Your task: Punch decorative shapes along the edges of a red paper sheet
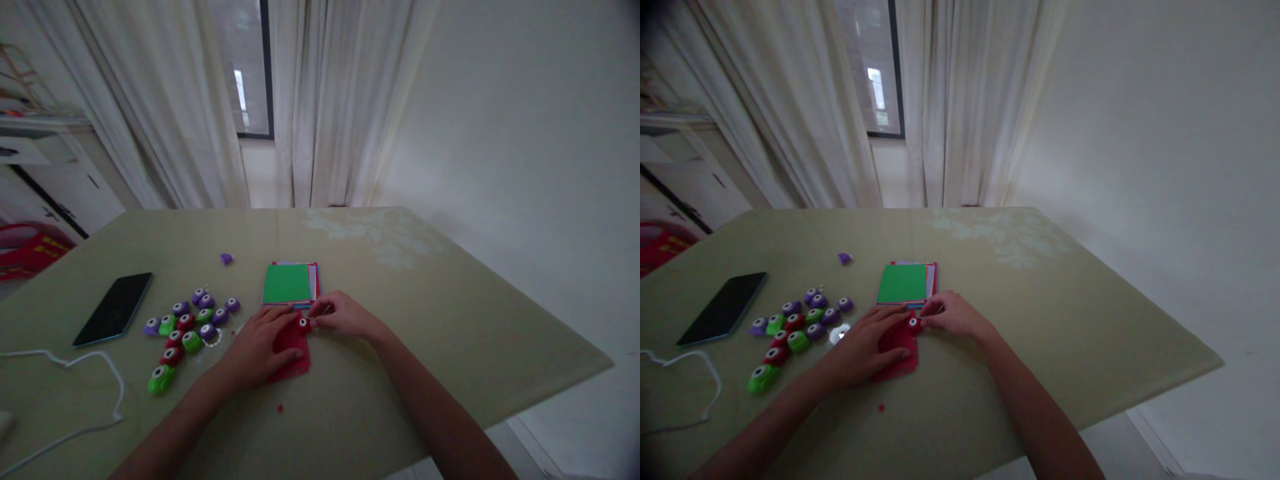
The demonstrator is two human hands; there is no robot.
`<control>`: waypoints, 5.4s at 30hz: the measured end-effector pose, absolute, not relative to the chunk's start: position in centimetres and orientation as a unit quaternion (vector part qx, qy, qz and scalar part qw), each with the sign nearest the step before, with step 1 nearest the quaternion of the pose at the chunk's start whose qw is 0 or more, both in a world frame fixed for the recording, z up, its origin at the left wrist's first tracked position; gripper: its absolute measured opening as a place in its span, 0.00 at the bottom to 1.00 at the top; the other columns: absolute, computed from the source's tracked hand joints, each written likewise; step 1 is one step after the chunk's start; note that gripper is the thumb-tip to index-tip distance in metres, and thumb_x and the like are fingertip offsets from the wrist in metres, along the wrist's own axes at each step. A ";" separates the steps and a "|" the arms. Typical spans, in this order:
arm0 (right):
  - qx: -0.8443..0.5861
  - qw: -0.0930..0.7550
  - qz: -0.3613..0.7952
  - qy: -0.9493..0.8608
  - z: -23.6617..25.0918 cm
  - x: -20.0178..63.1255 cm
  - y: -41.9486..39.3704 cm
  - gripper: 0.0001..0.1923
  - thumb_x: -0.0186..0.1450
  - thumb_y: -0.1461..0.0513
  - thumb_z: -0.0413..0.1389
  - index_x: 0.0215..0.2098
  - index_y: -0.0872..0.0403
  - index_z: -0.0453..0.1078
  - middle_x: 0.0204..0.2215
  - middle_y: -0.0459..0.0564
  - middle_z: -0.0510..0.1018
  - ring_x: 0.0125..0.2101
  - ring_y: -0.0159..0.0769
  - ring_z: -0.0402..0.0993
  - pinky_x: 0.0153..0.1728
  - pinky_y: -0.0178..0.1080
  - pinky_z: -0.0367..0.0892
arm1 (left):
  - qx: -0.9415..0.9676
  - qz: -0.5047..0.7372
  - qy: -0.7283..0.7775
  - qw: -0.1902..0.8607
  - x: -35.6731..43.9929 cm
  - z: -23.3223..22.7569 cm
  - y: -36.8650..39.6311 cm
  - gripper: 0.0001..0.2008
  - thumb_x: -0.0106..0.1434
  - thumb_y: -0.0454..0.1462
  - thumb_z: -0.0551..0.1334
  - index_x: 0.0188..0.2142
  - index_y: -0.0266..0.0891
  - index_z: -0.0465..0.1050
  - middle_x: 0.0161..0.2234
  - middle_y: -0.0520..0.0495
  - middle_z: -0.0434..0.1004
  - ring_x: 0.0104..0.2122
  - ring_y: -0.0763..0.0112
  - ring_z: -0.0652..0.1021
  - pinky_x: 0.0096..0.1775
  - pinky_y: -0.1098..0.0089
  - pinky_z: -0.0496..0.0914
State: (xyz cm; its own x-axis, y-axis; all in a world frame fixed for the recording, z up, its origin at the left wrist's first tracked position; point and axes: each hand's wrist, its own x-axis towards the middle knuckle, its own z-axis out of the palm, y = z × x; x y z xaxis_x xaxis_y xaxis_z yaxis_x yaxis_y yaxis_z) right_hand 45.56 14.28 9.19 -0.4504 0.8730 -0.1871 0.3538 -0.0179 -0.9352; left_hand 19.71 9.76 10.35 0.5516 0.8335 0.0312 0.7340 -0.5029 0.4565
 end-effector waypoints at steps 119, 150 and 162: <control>-0.362 0.441 0.628 -0.530 10.2 45.0 11.9 0.15 0.61 0.59 0.76 0.45 0.49 0.83 0.44 0.49 0.88 0.44 0.38 0.85 0.51 0.42 0.77 | 0.392 0.299 0.458 0.740 18.1 12.4 9.0 0.29 0.56 0.46 0.82 0.51 0.42 0.73 0.44 0.42 0.90 0.35 0.57 0.90 0.35 0.67 0.83; -0.423 0.313 0.551 -0.648 9.6 44.5 11.5 0.11 0.67 0.54 0.70 0.42 0.52 0.85 0.38 0.52 0.88 0.39 0.42 0.83 0.44 0.42 0.74 | 0.611 0.183 0.499 0.586 16.9 10.4 10.1 0.21 0.63 0.49 0.73 0.51 0.43 0.76 0.43 0.46 0.88 0.37 0.54 0.87 0.33 0.65 0.78; -0.422 0.284 0.507 -0.696 9.9 44.7 11.4 0.13 0.66 0.55 0.71 0.47 0.51 0.84 0.40 0.51 0.87 0.38 0.41 0.83 0.42 0.41 0.76 | 0.691 0.190 0.525 0.459 17.6 10.8 9.8 0.20 0.63 0.47 0.71 0.52 0.44 0.80 0.45 0.42 0.88 0.41 0.49 0.85 0.39 0.62 0.76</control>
